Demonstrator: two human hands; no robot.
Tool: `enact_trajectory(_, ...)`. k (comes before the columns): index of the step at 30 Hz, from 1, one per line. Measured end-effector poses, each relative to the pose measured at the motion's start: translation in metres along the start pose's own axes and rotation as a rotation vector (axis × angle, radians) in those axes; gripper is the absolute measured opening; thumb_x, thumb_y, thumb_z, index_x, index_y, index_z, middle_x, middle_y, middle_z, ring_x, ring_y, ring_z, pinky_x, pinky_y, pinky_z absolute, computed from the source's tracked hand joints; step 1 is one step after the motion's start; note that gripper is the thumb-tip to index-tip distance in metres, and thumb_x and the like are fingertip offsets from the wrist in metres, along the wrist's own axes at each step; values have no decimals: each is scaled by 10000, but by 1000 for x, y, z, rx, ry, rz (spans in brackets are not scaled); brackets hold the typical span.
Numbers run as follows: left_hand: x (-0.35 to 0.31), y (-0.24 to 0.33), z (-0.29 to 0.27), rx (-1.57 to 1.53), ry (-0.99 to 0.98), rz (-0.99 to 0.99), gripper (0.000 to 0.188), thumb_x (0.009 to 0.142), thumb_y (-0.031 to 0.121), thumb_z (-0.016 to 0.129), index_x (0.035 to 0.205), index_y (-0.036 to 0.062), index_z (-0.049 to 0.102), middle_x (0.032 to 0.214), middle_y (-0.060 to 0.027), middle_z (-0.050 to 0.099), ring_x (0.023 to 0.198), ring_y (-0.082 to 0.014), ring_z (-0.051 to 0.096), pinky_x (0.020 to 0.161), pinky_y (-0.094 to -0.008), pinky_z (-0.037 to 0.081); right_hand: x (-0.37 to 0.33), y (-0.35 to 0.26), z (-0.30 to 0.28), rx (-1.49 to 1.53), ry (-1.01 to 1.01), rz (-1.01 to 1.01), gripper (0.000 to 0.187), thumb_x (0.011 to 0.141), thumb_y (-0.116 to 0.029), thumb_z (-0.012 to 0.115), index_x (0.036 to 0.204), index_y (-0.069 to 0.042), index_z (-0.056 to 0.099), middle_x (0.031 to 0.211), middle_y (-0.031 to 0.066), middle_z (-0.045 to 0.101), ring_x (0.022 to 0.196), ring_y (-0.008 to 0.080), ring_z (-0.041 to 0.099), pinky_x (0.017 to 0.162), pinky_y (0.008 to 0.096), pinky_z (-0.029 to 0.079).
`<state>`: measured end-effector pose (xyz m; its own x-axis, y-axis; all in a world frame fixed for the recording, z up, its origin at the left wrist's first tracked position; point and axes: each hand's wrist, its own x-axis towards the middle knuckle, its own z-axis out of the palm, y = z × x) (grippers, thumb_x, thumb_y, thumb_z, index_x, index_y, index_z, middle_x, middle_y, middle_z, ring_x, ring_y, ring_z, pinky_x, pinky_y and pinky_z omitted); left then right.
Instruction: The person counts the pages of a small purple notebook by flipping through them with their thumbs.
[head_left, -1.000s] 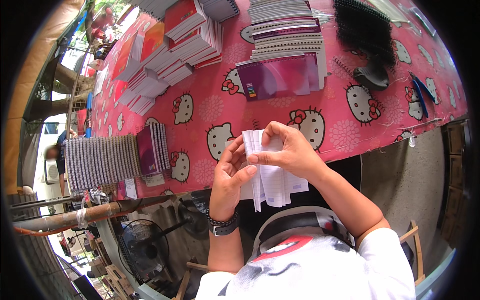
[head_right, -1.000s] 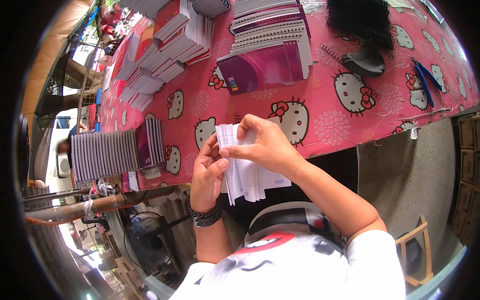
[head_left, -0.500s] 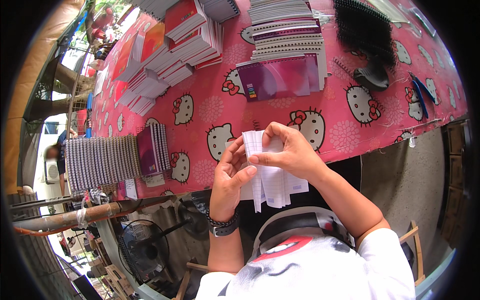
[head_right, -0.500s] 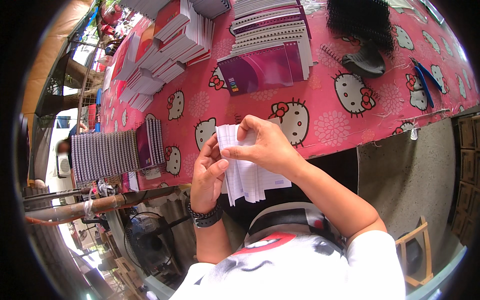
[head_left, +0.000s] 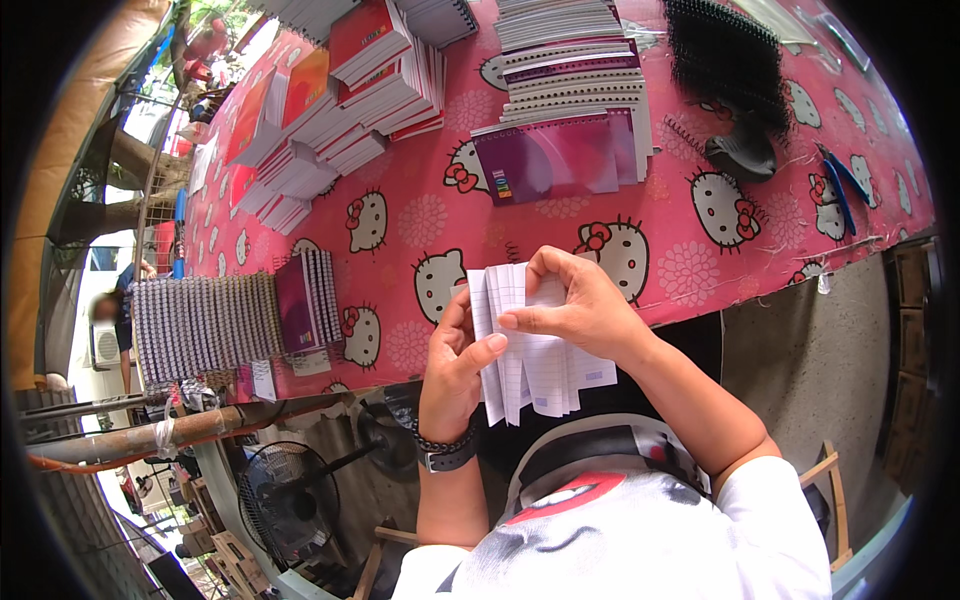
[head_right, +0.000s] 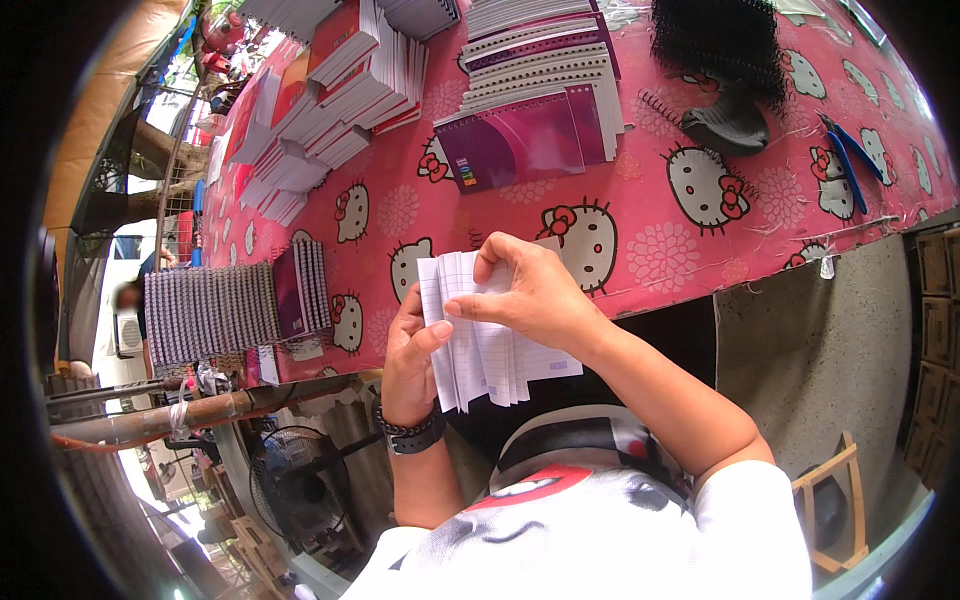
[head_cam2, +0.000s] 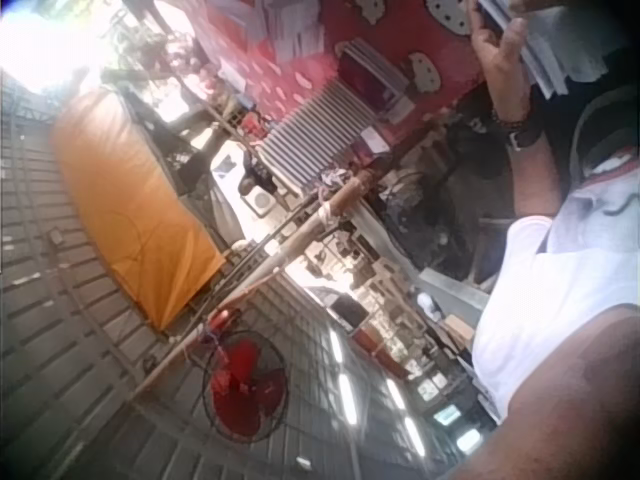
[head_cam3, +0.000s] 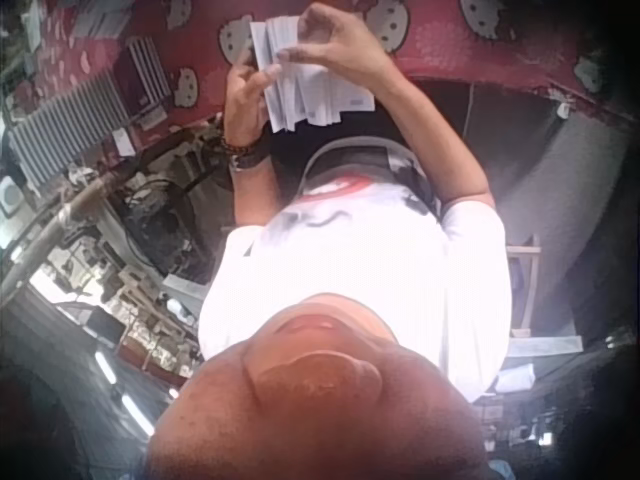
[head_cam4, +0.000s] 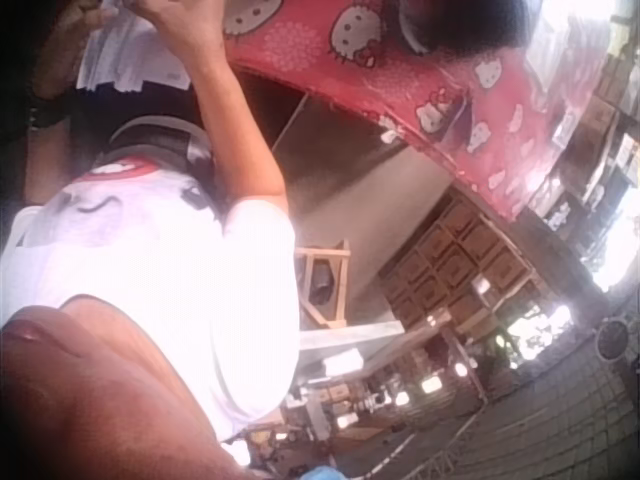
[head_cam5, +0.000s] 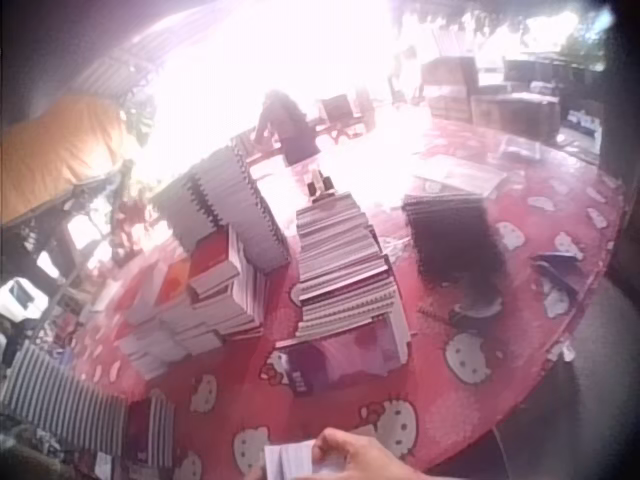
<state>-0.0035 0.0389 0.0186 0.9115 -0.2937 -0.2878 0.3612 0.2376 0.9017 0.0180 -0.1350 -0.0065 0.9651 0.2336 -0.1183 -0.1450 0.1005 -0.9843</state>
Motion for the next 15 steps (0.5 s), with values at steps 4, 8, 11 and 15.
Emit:
enact_trajectory(4, 0, -1, 0, 2, 10, 7, 600, 746, 163, 667, 1259, -7, 406, 1160, -90, 516, 1076, -162, 500, 943, -304, 375, 0, -4, 0, -63, 0, 9, 442, 652, -340, 820, 783, -62, 502, 731, -9, 509, 690, 63, 460, 608, 216, 386)
enact_trajectory(8, 0, -2, 1, 25, 23, 14, 599, 746, 171, 669, 1258, -6, 412, 1160, -82, 518, 1078, -158, 499, 950, -301, 368, -1, -4, 1, -69, 12, -1, 461, 641, -366, 824, 777, -63, 505, 733, -9, 495, 695, 69, 443, 609, 218, 376)
enact_trajectory(11, 0, -3, 0, 29, 19, 29, 605, 742, 171, 665, 1262, -4, 410, 1159, -79, 519, 1081, -159, 496, 955, -301, 363, 0, -4, 1, -87, 15, -5, 465, 638, -371, 826, 777, -63, 506, 736, -7, 498, 700, 71, 446, 614, 219, 379)
enact_trajectory(15, 0, -1, 2, 35, 13, 28, 604, 739, 167, 657, 1263, -2, 409, 1158, -78, 519, 1085, -162, 492, 958, -303, 359, 1, 4, 2, -59, 51, -77, 496, 636, -413, 814, 756, -46, 502, 670, 29, 500, 628, 89, 444, 542, 257, 379)
